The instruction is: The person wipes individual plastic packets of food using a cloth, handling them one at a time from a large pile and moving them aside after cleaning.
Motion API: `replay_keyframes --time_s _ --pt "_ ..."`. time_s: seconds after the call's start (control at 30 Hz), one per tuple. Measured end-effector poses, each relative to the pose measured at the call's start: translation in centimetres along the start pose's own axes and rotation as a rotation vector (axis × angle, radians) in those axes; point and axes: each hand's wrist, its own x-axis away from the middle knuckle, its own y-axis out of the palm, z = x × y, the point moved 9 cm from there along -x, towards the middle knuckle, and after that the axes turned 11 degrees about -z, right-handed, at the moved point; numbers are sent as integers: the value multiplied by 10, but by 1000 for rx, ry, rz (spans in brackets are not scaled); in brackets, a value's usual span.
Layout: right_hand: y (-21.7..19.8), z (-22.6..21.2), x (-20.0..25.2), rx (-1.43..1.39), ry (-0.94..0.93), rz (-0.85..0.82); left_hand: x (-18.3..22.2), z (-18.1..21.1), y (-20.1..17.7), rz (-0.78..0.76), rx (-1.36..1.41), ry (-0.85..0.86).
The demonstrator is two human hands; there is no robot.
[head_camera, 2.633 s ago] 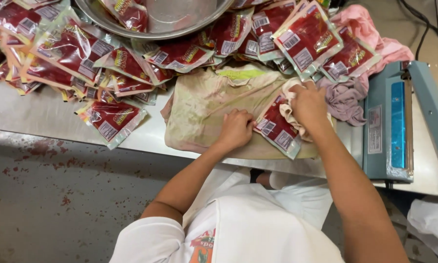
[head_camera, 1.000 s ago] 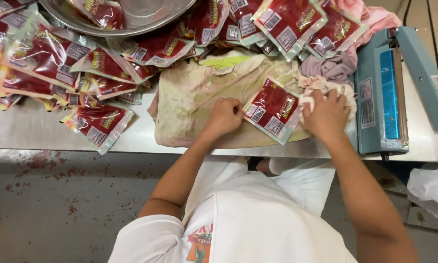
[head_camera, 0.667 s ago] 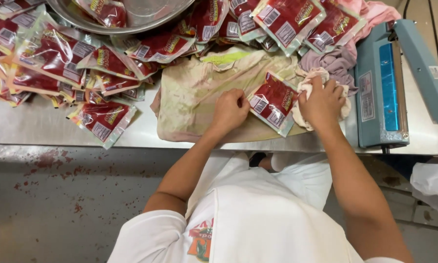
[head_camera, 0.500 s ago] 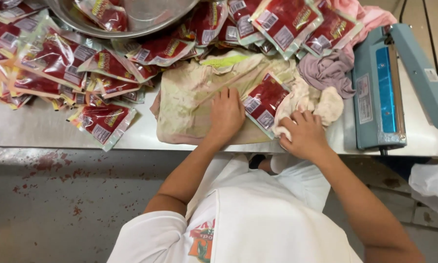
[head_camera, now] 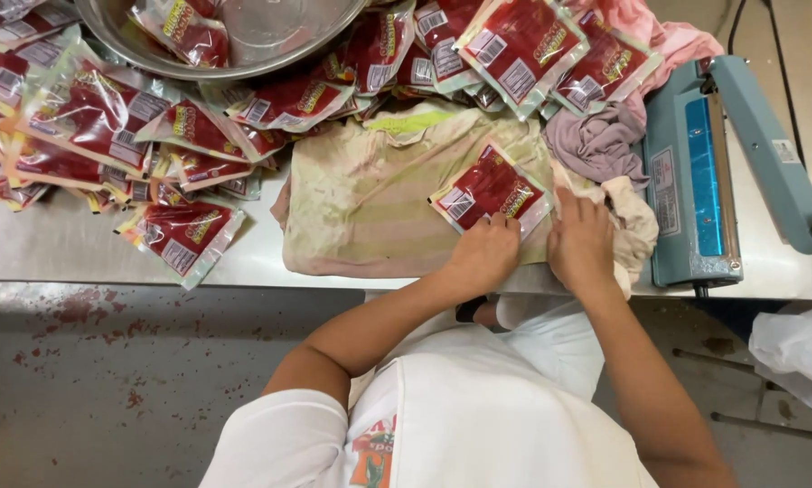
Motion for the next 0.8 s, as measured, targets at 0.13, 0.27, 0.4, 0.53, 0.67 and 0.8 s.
replay_keyframes --time_s 0.13,0.27,0.4,0.53,0.67,0.8 --pt "18 60 20 27 43 194 13 8 1 -6 -125 -14" --pt "17 61 33 0 58 164 9 9 -2 -101 -78 -53" --pt "11 51 35 76 38 234 4 9 14 -21 -181 -37" --pt "12 55 35 76 50 277 -4 -6 27 38 -168 -44" --pt "12 55 35 64 63 270 -2 3 -1 62 -58 -19" --pt "10 50 31 50 75 254 1 15 7 69 -183 -17"
